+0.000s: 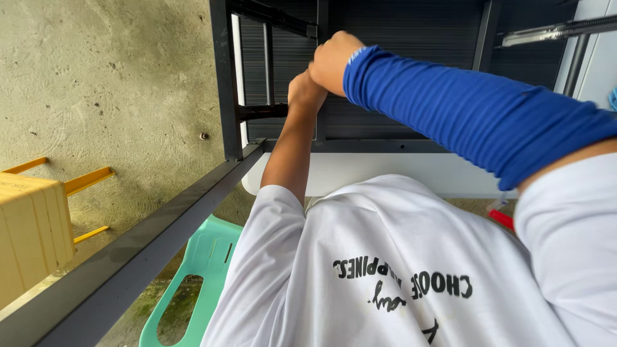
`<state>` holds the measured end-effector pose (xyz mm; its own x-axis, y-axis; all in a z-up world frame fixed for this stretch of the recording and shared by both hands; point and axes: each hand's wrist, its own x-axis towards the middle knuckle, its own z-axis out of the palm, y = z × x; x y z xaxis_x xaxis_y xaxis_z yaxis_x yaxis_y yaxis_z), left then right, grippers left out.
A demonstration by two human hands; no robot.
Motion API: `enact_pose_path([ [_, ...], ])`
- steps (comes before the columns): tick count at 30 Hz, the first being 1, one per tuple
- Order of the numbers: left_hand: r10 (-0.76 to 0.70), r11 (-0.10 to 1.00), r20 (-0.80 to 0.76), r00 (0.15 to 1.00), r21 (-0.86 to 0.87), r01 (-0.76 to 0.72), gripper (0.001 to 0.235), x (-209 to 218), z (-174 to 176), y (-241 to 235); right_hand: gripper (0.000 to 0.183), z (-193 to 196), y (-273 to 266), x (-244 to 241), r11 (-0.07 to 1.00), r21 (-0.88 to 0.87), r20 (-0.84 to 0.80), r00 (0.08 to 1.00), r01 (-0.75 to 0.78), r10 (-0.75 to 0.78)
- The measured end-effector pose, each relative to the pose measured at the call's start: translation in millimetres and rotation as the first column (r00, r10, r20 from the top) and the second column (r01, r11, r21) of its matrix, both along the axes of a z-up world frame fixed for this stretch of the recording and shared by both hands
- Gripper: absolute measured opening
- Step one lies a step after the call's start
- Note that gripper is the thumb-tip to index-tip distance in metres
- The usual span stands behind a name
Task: The person uses a screwdriver to fasten screws into the underside of a metal table frame. They move around the frame to access different screw holes, tighten them, and then flip the frame upright. The person also briefly handles a small black object at the end.
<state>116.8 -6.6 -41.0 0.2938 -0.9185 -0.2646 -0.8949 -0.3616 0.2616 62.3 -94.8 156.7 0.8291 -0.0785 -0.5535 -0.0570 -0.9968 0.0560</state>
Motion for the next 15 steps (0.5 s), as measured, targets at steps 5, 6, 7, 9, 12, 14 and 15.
enact_pose_path([
  [5,0.204,0.977,-0.160,0.966,0.090,-0.192,0.021,3.0,5.9,1.6,0.036,-9.3,-8.6,27.6,0.847,0.034,-0.284,0.818,0.530,-0.501],
  [6,0.202,0.979,-0.144,0.969,0.065,-0.194,0.021,2.7,7.1,2.7,0.034,-9.0,-5.6,27.4,0.881,0.017,-0.246,0.856,0.473,-0.455],
  [7,0.203,0.979,-0.157,0.967,0.065,-0.195,0.021,1.4,7.8,2.0,0.031,-7.5,-2.6,24.2,0.909,-0.009,-0.208,0.888,0.418,-0.410],
  [9,0.209,0.978,-0.181,0.961,0.066,-0.200,0.021,0.8,8.6,-0.8,0.028,-2.4,3.5,13.0,0.976,-0.094,-0.099,0.973,0.198,-0.207],
  [12,0.114,0.993,-0.107,0.988,0.019,-0.112,0.020,1.3,9.3,-0.8,0.025,3.7,6.1,2.7,0.980,-0.176,-0.022,0.995,-0.096,0.093],
  [14,0.136,0.986,-0.111,0.984,0.113,-0.124,0.020,3.5,12.8,-3.2,0.023,5.1,0.4,7.3,0.997,-0.079,-0.086,0.996,-0.019,0.012],
  [15,0.149,0.978,-0.116,0.982,0.165,-0.128,0.021,2.2,15.8,-0.9,0.025,4.1,-1.3,10.3,0.989,-0.014,-0.098,0.985,0.144,-0.145],
])
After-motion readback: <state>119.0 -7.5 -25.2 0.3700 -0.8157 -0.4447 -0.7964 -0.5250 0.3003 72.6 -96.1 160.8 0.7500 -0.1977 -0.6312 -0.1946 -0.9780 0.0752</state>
